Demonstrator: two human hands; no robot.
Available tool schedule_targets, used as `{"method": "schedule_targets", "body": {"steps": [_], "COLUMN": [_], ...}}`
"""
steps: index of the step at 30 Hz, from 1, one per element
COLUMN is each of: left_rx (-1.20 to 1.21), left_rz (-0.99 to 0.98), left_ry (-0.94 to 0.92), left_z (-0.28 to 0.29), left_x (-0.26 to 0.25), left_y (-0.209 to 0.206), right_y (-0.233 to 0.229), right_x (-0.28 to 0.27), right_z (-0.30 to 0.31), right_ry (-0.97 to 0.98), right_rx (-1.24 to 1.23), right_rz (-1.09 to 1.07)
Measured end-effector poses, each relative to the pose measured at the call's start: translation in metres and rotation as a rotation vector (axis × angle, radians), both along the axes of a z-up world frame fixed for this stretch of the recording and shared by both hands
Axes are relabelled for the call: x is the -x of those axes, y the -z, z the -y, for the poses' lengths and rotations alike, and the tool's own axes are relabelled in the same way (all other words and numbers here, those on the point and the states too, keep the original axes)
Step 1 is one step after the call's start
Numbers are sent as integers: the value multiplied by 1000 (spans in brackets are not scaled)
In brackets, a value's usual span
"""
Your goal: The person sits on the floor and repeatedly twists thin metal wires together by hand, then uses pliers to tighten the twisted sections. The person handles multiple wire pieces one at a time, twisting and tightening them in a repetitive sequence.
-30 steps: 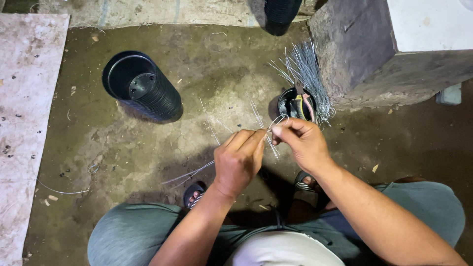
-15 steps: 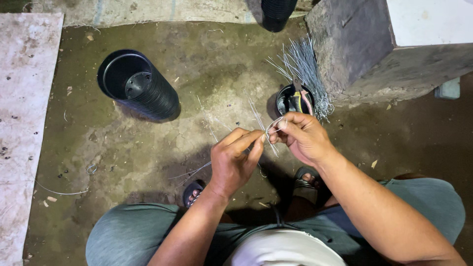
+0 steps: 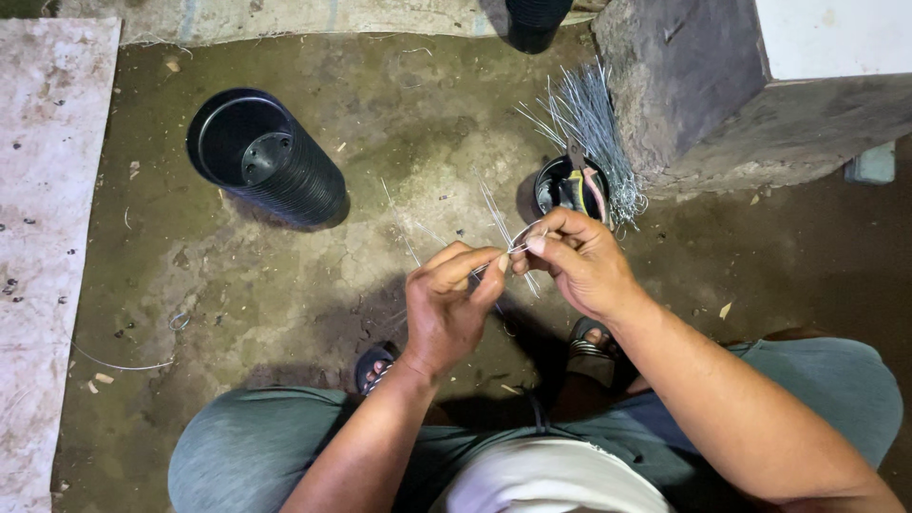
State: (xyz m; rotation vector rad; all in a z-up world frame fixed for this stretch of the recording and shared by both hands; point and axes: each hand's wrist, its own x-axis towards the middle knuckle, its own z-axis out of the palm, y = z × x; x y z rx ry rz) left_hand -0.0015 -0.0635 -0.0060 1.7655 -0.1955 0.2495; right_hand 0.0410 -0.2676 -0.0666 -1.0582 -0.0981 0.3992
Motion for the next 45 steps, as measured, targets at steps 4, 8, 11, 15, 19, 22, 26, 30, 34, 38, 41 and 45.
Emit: {"method": "schedule_targets", "body": {"steps": [4,8,11,15,19,22,26,30,34,38,41,45], "left_rx": [84,142,122,165,135,173,183,327,358,278,28,-232], "left_rz": [-122,-232,-235,-259,-223,-230,-189,-246,-320,-294,-70,126], "left_ry": [-44,-51,-53,-38,-40,-28,-9,21,0,-77,-121,-82], "left_z": [3,2,1,3,2,3,2,5,4,5,1,-10], "left_x": [0,0,-1,-1,-2,-4,-3,-5,-3,-3,-3,-1], "left_y": [9,13,15,17,21,24,29,35,37,32,21,6], "right_y": [-6,-9,-9,-8,-5,0,4,-1,-17,-37,-53,-77], "right_x": [2,6,6,6,7,7,7,8,15,19,17,20], "right_z": [-2,-4,-6,-6,-8,-11,-13,-16,-19,-23,-24,-21], "right_ry": [61,149,152,121,111,119,132,154,234,336,296,117], "right_rx": [304,502,405,327,325,329,336,385,740,972,1084,1246], "right_rz": [188,299,244,188,165,146,126,163,435,1087,1376,1443]}}
